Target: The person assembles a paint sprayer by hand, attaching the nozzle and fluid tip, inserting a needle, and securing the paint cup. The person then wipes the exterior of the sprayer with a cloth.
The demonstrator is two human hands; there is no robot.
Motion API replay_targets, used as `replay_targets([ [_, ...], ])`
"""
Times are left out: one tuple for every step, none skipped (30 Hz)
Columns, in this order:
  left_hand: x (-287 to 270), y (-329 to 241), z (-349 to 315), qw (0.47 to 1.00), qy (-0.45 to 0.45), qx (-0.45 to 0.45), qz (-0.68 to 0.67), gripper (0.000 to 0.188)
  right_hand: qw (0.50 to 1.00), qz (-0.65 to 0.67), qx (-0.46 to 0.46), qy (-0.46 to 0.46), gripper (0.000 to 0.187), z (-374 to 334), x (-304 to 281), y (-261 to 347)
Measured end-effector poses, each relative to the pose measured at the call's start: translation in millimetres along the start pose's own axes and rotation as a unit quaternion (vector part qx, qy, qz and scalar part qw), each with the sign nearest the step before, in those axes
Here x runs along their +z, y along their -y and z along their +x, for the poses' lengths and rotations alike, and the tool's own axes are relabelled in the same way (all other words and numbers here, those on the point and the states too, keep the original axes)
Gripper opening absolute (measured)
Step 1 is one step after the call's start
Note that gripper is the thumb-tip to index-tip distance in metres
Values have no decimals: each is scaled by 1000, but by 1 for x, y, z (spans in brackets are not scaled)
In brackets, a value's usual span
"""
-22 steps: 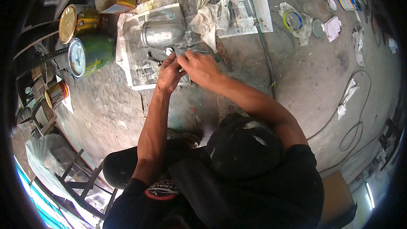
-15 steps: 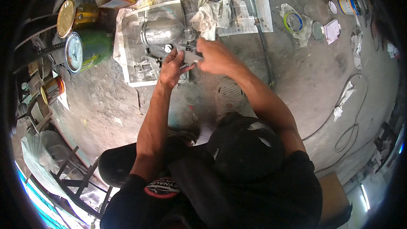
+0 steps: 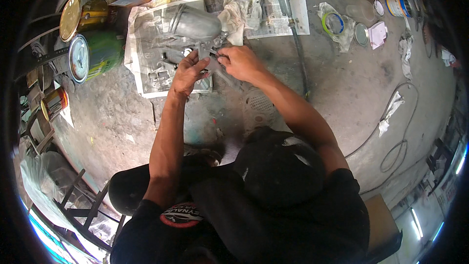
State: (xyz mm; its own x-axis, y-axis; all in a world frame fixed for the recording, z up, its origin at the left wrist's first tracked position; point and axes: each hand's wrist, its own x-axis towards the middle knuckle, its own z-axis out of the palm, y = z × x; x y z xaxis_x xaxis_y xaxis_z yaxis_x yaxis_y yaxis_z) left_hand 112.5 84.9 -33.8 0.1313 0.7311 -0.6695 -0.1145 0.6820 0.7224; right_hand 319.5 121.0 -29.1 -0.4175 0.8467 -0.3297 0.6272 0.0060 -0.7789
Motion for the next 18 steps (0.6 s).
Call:
replay_targets([
  [5,-10,-4,1000,-8,3,4,45,1000,11,17,18,25,4,4,-4],
  [9,-15,-5,1000,-17,6,8,45,999,22,34,36,25,6,6,-7],
  [9,-14,-5,1000,-8,22,14,47,999,28,22,31,25,5,7,-10],
  [11,-15,-6,999,-8,44,18,48,999,36,8,26,25,5,8,-11],
  [14,-15,-7,998,-7,66,22,49,999,43,-6,22,25,5,9,-12],
  [18,-15,-7,996,-7,88,26,50,999,37,-6,8,25,4,9,-11],
  [20,-14,-6,994,-34,95,51,49,999,31,-5,-6,25,2,10,-9],
  [23,-11,-5,990,-61,101,76,49,999,26,-5,-21,25,0,11,-7],
  [23,-9,-3,985,-89,108,102,48,999,20,-13,-43,25,-1,12,-3],
  [21,-7,-1,979,-90,123,133,46,998,14,-20,-65,24,-3,13,1],
  [17,-6,2,973,-91,138,164,45,996,8,-27,-86,23,-4,14,3],
  [14,-4,4,965,-92,153,195,43,995,-11,-47,-90,23,-3,15,-1],
  [19,-10,0,967,-82,128,203,43,993,-31,-63,-95,23,-1,15,-9],
  [24,-22,-8,969,-73,104,213,42,990,-49,-80,-100,23,-1,15,-11],
  [28,-29,-12,970,-64,79,222,41,993,-30,-52,-98,24,-2,14,-10],
  [27,-26,-13,971,-76,73,214,41,995,-9,-27,-93,24,-3,11,0],
  [25,-21,-12,972,-88,68,206,41,996,11,-2,-88,25,-3,10,8],
  [23,-15,-10,973,-100,63,198,41,994,33,15,-101,25,-2,10,12],
])
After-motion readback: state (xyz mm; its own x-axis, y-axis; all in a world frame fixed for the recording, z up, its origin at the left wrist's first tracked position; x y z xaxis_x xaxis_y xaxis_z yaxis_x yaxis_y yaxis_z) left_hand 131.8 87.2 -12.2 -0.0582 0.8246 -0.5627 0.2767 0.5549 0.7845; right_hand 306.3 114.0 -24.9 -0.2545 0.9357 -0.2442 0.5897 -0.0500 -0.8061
